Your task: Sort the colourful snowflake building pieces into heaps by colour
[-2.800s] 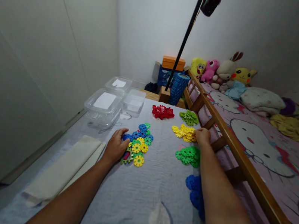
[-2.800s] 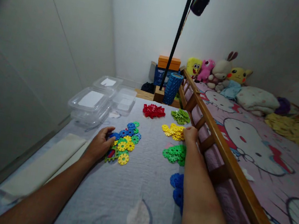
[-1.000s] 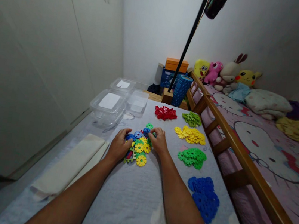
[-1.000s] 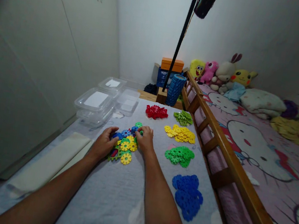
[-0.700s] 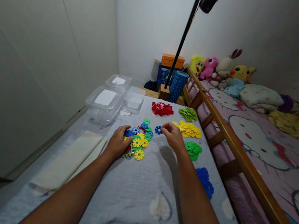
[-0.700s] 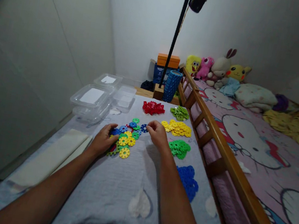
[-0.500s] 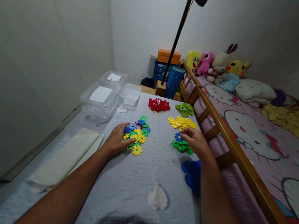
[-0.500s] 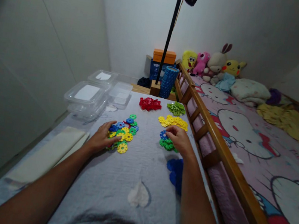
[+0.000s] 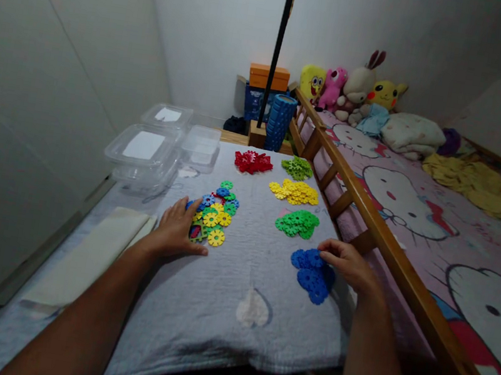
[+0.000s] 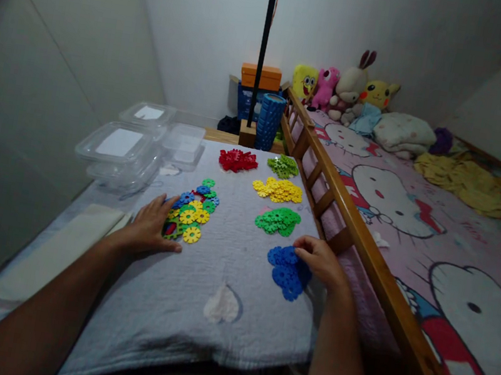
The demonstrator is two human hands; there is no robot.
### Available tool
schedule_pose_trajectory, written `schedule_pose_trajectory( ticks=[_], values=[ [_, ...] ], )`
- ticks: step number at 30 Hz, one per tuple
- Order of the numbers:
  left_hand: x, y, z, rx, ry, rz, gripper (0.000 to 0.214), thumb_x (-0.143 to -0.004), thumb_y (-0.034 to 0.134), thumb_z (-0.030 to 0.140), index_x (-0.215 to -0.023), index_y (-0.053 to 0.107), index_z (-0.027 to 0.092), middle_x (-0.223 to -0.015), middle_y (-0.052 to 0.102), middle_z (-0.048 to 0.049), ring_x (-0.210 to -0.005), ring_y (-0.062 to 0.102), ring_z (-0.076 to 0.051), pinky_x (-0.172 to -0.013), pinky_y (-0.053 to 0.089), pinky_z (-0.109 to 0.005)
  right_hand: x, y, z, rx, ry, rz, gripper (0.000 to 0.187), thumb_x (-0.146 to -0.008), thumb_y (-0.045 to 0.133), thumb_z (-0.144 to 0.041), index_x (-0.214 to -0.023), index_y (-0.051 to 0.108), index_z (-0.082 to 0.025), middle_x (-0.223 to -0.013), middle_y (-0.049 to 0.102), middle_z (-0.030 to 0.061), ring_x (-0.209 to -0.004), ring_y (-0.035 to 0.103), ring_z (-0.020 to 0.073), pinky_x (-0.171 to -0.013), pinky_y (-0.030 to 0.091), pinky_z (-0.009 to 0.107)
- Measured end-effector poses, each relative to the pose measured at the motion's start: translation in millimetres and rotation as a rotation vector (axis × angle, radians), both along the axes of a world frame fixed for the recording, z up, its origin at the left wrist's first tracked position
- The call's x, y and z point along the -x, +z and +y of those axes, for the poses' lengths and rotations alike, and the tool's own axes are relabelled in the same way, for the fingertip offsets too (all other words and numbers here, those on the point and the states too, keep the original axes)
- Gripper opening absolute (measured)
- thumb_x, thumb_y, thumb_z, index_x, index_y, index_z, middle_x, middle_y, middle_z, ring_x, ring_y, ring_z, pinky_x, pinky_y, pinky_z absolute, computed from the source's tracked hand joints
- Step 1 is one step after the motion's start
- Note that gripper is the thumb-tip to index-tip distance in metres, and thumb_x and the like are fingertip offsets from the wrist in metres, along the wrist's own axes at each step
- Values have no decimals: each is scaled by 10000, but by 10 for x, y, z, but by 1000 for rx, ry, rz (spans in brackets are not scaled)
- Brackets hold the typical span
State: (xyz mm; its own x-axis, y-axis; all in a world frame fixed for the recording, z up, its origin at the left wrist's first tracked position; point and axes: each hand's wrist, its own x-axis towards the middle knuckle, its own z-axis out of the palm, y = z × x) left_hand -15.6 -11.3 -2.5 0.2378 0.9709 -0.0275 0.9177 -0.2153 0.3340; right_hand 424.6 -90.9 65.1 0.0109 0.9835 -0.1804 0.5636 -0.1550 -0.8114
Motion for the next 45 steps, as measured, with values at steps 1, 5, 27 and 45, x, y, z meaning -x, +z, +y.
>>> schedule_pose_trajectory(
  ticks=[1, 5, 27, 45],
  values=[
    [-8, 4, 2, -6, 12, 13, 1311, -513, 813, 649, -1569, 207, 161, -1624, 182, -263, -1506, 187, -444, -1180, 239, -530, 23, -23, -18, 1, 10, -7, 221, -726, 639, -382, -798, 671, -175, -739, 649, 12, -701, 585, 167, -662, 448, 280],
    [-34, -20, 31, -59, 36, 23, 1189, -598, 746, 689, -1557, 245, 196, -1601, 255, -224, -1478, 259, -434, -1154, 277, -520, 77, -170, -38, -37, 34, -94, 196, -765, 604, -349, -832, 680, -181, -770, 656, 18, -718, 595, 172, -670, 450, 282],
    [-118, -131, 96, -179, -89, -154, 1035, -703, 736, 619, -1520, 271, 187, -1549, 394, -211, -1443, 358, -361, -1163, 261, -547, 1974, -266, 417, -370, 410, -446, 217, -878, 632, -168, -1093, 666, -166, -1138, 665, 109, -1085, 563, 234, -1007, 411, 369],
    [184, 153, 30, 67, -38, -182, 954, -591, 798, 509, -1441, 463, 236, -1304, 528, -113, -1197, 565, -312, -1027, 466, -415, 2018, -375, 440, -288, 201, -158, 80, -825, 595, -122, -808, 628, -192, -786, 640, 3, -743, 563, 149, -695, 408, 254]
  ],
)
